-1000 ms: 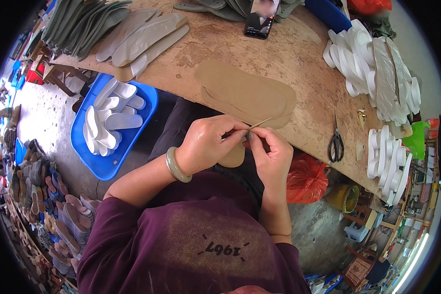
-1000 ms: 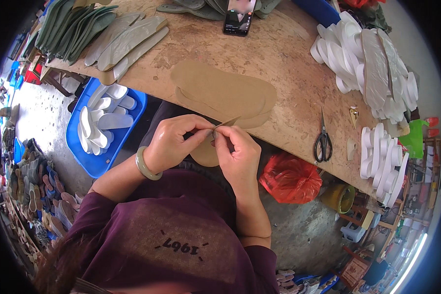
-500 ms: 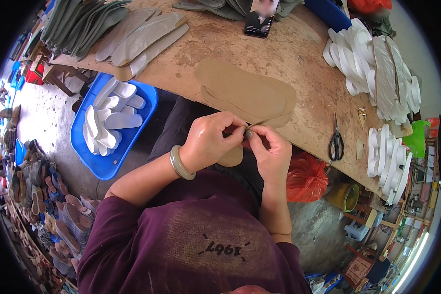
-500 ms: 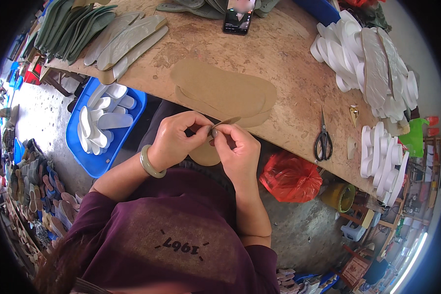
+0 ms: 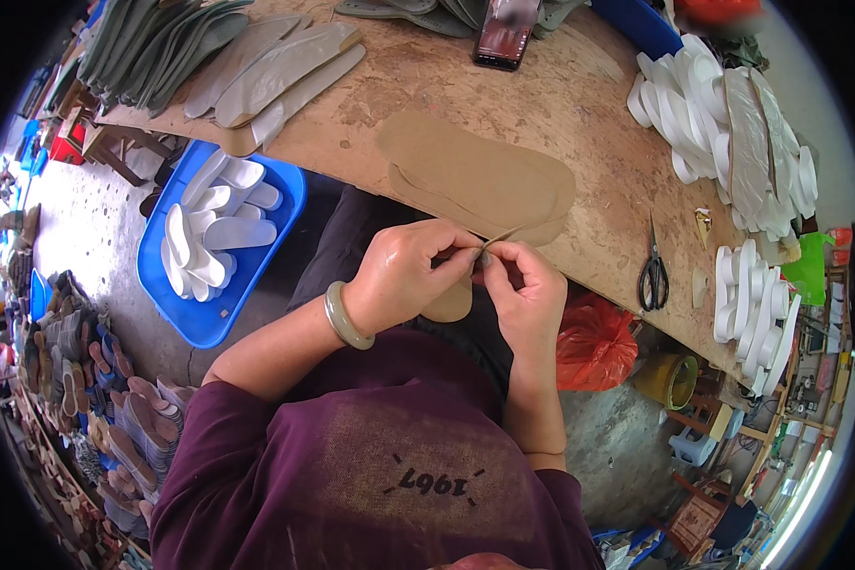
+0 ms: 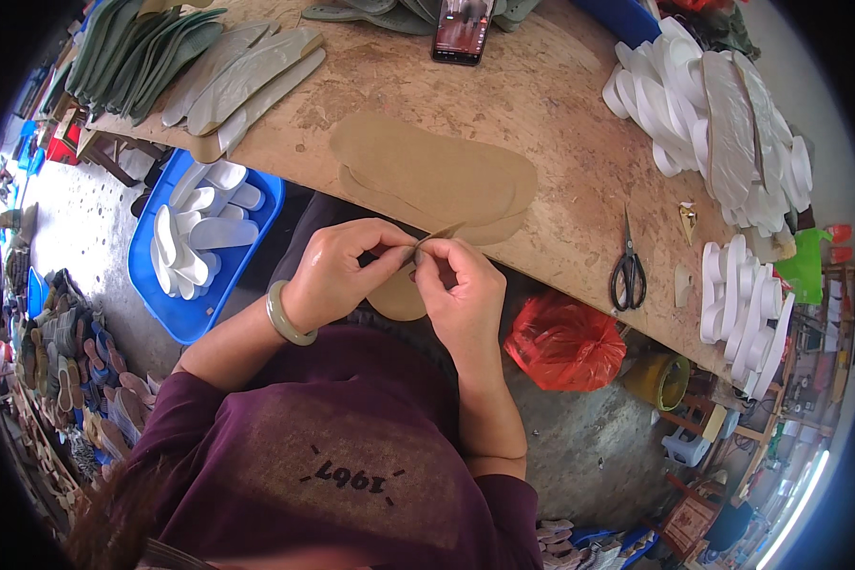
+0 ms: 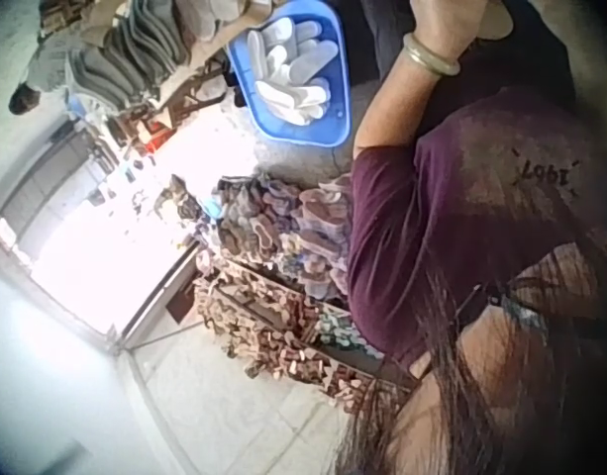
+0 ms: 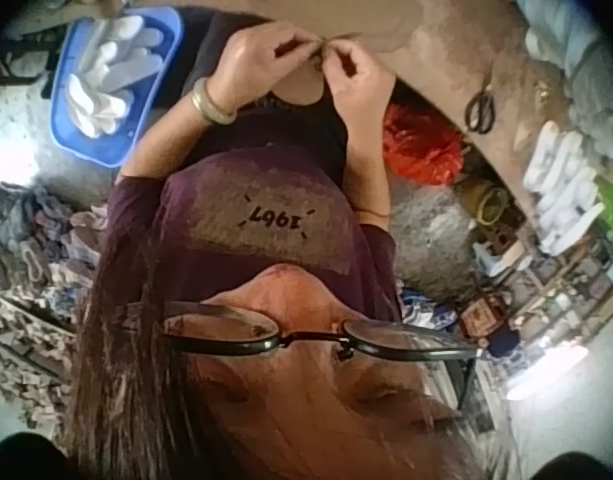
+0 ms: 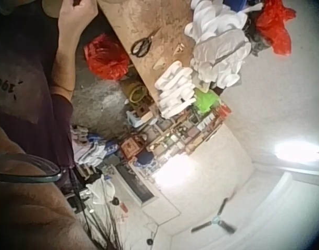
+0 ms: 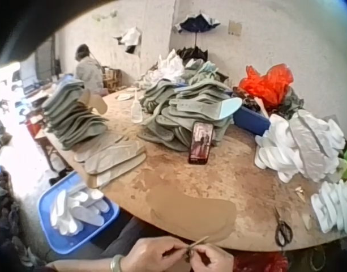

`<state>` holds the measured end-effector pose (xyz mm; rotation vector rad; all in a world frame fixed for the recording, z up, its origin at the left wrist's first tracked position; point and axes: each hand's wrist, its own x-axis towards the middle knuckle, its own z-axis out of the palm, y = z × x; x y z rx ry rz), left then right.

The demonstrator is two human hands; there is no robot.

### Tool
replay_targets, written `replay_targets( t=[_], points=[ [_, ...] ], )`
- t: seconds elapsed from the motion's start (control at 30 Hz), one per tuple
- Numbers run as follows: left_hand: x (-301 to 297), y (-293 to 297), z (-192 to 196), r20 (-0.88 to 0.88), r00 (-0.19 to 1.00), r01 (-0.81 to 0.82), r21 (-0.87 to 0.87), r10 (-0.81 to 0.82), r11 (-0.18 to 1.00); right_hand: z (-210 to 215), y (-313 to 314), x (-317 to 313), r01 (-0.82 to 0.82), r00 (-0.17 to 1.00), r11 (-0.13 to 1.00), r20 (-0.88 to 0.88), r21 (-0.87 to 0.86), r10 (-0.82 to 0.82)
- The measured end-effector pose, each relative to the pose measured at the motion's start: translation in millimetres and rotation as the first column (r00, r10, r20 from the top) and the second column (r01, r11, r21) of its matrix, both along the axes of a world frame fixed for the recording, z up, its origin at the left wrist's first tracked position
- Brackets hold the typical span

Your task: The person is preparing shoe insoles by trimming them with scissors and checking their fit with a white sole component.

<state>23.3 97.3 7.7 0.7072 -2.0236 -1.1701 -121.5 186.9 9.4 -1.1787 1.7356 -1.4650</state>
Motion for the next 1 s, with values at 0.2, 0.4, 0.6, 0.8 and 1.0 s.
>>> replay_targets(
  t=[0.2,0.4,0.6,0.8,1.0],
  points=[
    [-1,3,0,0.041,0.997,-0.053,-0.125,0.059,0.991,1,-1,6,-0.018,0.864,0.982,-0.497,-0.187,-0.078],
    [-5,5,-4,-0.037,0.994,-0.099,0.143,0.105,0.985,-1,-1,7,0.027,0.930,0.986,-0.358,-0.166,-0.086],
    [1,-4,2,0.011,1.000,0.011,0.400,-0.017,0.916,-7,3,-3,-0.008,0.990,0.999,-0.141,-0.047,0.002],
    [7,-4,11,0.093,0.995,0.044,-0.069,-0.037,0.997,6,0,5,-0.076,0.843,0.977,-0.537,-0.198,-0.044],
    [0,4,-2,0.026,0.996,-0.087,-0.086,0.089,0.993,3,-2,13,-0.006,0.882,0.980,-0.463,-0.197,-0.088]
  ],
)
